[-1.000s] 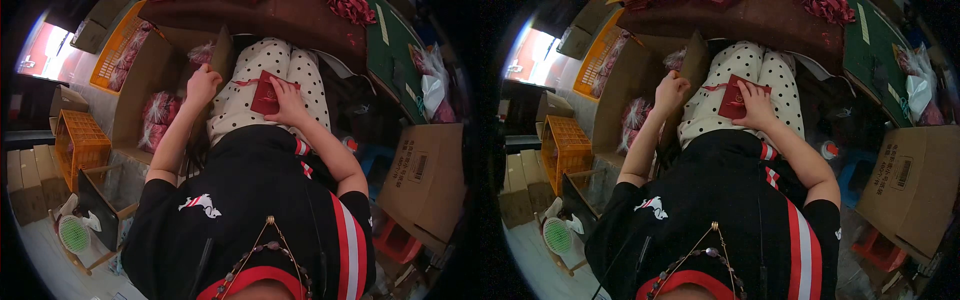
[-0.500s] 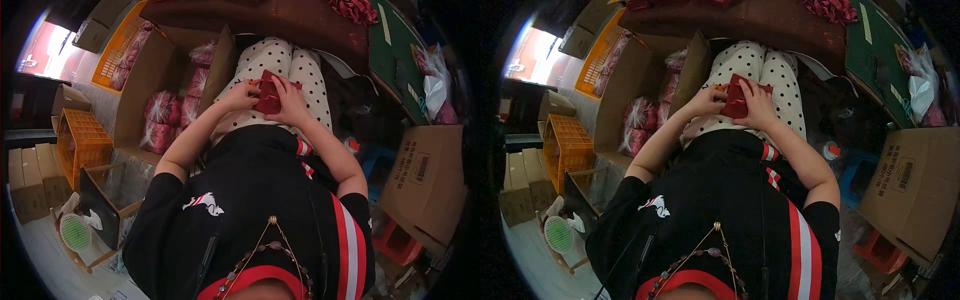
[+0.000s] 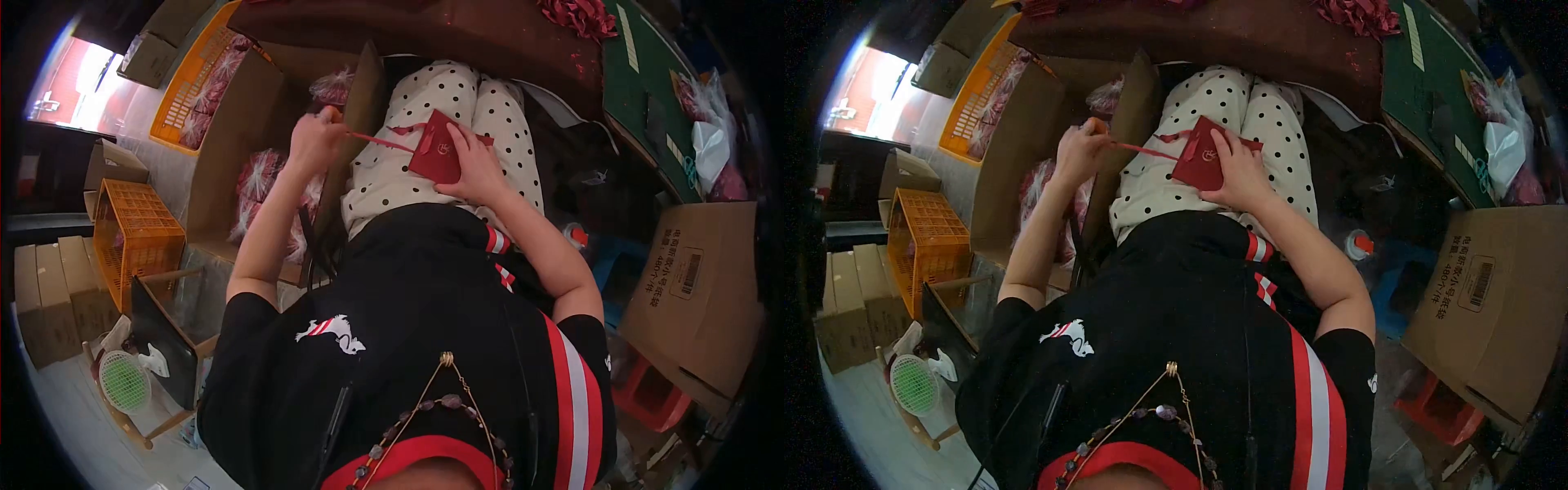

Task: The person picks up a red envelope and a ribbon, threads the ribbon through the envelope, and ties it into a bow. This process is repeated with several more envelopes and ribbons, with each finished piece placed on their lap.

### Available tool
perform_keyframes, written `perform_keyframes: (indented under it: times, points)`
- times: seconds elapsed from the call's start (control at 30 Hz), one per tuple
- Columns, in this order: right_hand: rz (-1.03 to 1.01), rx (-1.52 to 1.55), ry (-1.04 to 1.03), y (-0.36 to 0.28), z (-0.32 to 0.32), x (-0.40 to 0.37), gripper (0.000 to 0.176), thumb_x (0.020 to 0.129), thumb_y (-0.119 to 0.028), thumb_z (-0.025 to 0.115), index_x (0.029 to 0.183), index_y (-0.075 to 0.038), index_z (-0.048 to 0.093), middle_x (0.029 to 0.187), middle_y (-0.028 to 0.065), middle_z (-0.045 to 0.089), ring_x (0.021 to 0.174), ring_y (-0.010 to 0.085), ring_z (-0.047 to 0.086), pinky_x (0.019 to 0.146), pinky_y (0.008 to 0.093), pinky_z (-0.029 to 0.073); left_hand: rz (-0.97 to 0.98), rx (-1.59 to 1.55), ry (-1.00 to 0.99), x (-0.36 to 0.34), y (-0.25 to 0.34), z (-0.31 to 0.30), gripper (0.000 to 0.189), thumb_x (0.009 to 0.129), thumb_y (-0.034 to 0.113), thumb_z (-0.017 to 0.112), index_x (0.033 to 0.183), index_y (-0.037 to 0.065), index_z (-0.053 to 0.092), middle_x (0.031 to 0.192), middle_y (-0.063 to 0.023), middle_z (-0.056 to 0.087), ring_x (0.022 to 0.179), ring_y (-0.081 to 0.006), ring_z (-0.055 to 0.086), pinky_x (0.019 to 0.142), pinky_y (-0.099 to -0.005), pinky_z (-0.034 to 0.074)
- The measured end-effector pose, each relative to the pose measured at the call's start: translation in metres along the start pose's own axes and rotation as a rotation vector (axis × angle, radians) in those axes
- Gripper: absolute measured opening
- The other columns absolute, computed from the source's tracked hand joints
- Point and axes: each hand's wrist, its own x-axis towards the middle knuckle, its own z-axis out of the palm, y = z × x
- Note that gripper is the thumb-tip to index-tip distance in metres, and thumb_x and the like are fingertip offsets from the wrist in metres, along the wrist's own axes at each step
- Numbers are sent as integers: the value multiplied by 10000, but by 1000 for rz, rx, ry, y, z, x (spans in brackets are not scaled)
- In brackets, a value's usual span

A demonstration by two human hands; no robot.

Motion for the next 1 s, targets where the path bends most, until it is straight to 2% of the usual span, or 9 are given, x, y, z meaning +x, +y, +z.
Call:
perform_keyframes:
  times: [0.07, 0.13, 0.23, 0.3, 0.4, 0.57, 0.67, 0.77, 1.0]
  points:
    - [-30, 6, 4, 4, 9, 0, 1147, 613, -457, 866, 1518, -80, 270, 1479, 226, 368, 1260, 403, 496, 1043, 541, 378, -7, 34, 0, -10, -1, 22, 75, 812, 147, 695, 838, 97, 744, 1012, -45, 631, 839, -311, 614, 759, -438, 490]
    - [-80, 60, 39, 5, 4, 1, 885, 630, -411, 847, 1351, -65, 468, 1394, 199, 451, 1200, 374, 533, 1001, 506, 411, -73, 15, -81, -9, 7, 22, 342, 808, 163, 717, 1147, 126, 702, 1129, -106, 618, 916, -351, 612, 814, -444, 494]
    - [-121, 184, -56, 6, -16, 1, 713, 637, -382, 831, 1211, -55, 564, 1351, 153, 487, 1176, 337, 548, 966, 462, 443, -85, -236, -73, 5, 42, 7, 994, 785, 207, 754, 1590, 256, 173, 1365, -305, 450, 1058, -431, 577, 931, -483, 459]
    - [-166, 177, 29, 7, -30, 4, 519, 671, -347, 806, 1061, -46, 643, 1224, 111, 587, 1083, 308, 604, 897, 414, 493, 97, -243, -288, 21, 65, 3, 987, 775, 228, 769, 1588, 266, 209, 1436, -267, 428, 1124, -430, 566, 970, -500, 433]
    - [-178, 433, -41, 12, -72, 23, 330, 753, -304, 773, 948, -46, 707, 953, 87, 678, 886, 280, 670, 795, 348, 538, 430, -251, 164, 56, 85, 32, 511, 819, 144, 723, 1310, 189, 586, 1502, -102, 457, 1194, -390, 557, 959, -459, 430]
    - [23, 746, -57, 60, -123, 68, 277, 813, -224, 806, 1007, -41, 730, 936, 28, 702, 893, 143, 642, 791, 279, 491, 81, -636, 118, 97, 102, 27, 169, 911, 73, 641, 1079, 54, 656, 933, -92, 673, 782, -242, 663, 808, -361, 502]
    - [-36, 345, 455, 111, -164, 107, 364, 818, -242, 805, 1101, -44, 692, 1162, 78, 639, 1093, 200, 619, 928, 317, 486, -64, -1007, 110, 98, 106, 34, 195, 906, 129, 644, 1067, 18, 658, 812, -157, 649, 694, -314, 633, 654, -373, 496]
    - [114, -72, 722, 202, -188, 152, 661, 735, -462, 831, 1250, -105, 619, 1288, 148, 558, 1212, 342, 543, 1018, 440, 452, -181, -1092, -84, 76, 93, 51, 192, 944, 113, 640, 1094, -5, 658, 791, -87, 653, 731, -113, 610, 658, -286, 492]
    - [503, -141, 512, 316, -226, 213, 1189, 609, -710, 797, 1567, -243, 269, 1581, 290, 236, 1441, 482, 273, 1161, 537, 296, -468, -1339, -94, 45, 84, 66, 263, 977, 128, 621, 1191, -23, 632, 993, -42, 704, 927, -100, 622, 837, -259, 494]
